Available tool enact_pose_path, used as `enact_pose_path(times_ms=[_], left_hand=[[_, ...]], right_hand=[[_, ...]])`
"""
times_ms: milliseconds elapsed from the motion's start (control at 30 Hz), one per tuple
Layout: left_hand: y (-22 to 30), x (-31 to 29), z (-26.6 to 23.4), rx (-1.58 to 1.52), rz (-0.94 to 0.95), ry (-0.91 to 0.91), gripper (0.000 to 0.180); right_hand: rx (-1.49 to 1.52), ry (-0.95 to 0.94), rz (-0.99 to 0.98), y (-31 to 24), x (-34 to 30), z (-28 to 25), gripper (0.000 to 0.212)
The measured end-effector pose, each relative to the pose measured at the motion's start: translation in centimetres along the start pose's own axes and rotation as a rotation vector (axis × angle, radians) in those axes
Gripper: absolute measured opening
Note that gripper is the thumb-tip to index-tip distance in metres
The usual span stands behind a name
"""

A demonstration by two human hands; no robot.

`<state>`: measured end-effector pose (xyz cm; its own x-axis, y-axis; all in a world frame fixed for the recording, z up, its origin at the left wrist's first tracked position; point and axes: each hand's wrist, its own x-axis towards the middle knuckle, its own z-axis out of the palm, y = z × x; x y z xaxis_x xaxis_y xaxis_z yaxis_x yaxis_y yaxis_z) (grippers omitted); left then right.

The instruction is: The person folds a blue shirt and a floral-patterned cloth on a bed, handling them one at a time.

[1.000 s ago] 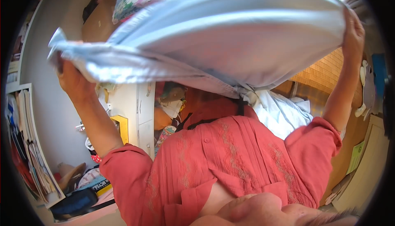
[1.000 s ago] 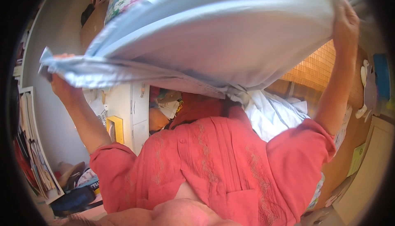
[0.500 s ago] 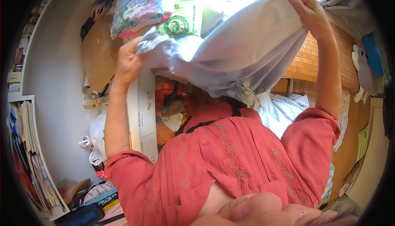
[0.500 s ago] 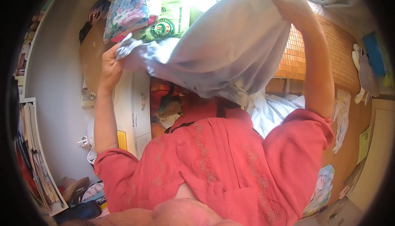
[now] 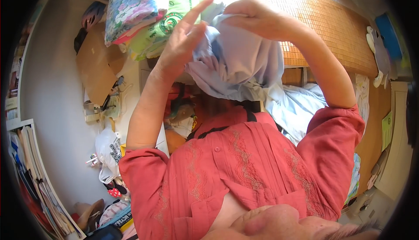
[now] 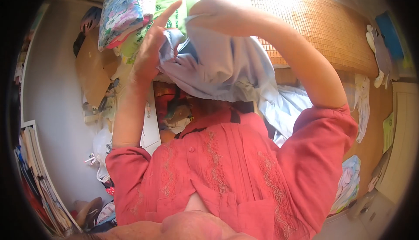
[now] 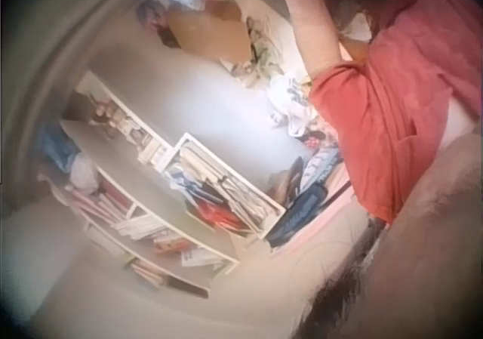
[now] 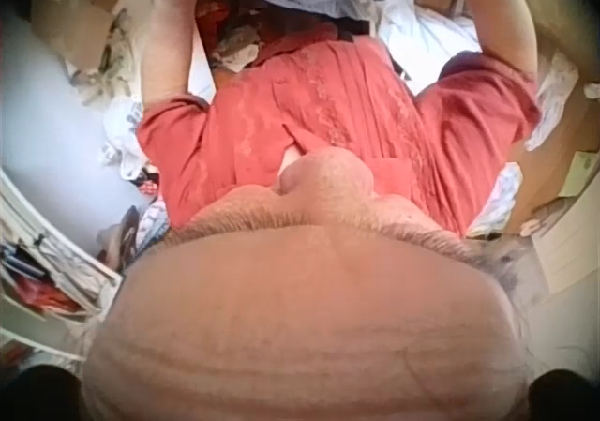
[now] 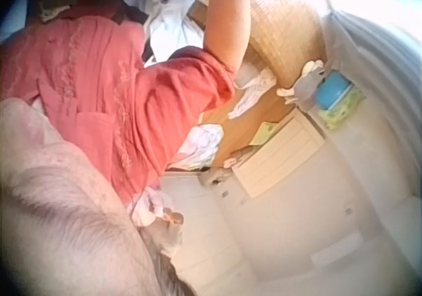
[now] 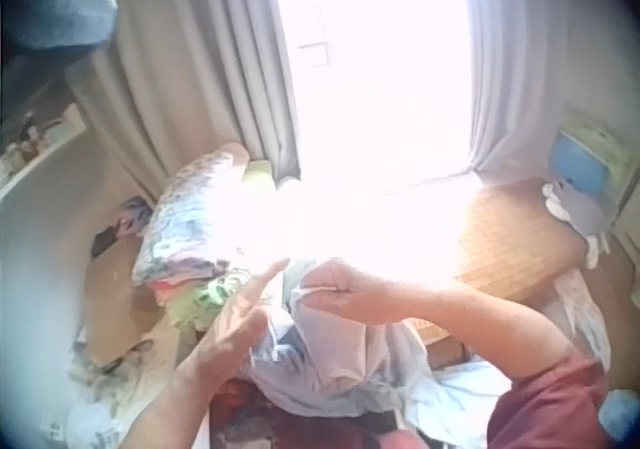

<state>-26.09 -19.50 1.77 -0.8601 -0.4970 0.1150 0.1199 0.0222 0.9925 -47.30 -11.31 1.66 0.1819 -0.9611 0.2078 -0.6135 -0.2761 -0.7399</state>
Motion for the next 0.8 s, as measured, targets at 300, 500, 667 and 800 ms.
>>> enact_pose_path(times_ms=[300,500,667,800], left_hand=[[2.9,-0.7,-0.1,0.562,-0.087,0.069,0.017],[6.0,-3.7,-1.2,0.840,0.172,0.241,0.011],[8.5,-5.4,-3.2,0.844,0.129,0.370,0.010],[9.2,-6.3,-4.9,0.782,0.230,0.424,0.011]], right_hand=[[-0.096,-0.051,-0.122,-1.6,-1.6,-0.3,0.023],[0.041,0.099,0.043,1.3,-3.0,1.6,0.022],[-0.043,0.098,0.126,4.3,-4.9,2.9,0.019],[-0.211,0.199,0.043,7.4,-6.0,4.6,0.012]])
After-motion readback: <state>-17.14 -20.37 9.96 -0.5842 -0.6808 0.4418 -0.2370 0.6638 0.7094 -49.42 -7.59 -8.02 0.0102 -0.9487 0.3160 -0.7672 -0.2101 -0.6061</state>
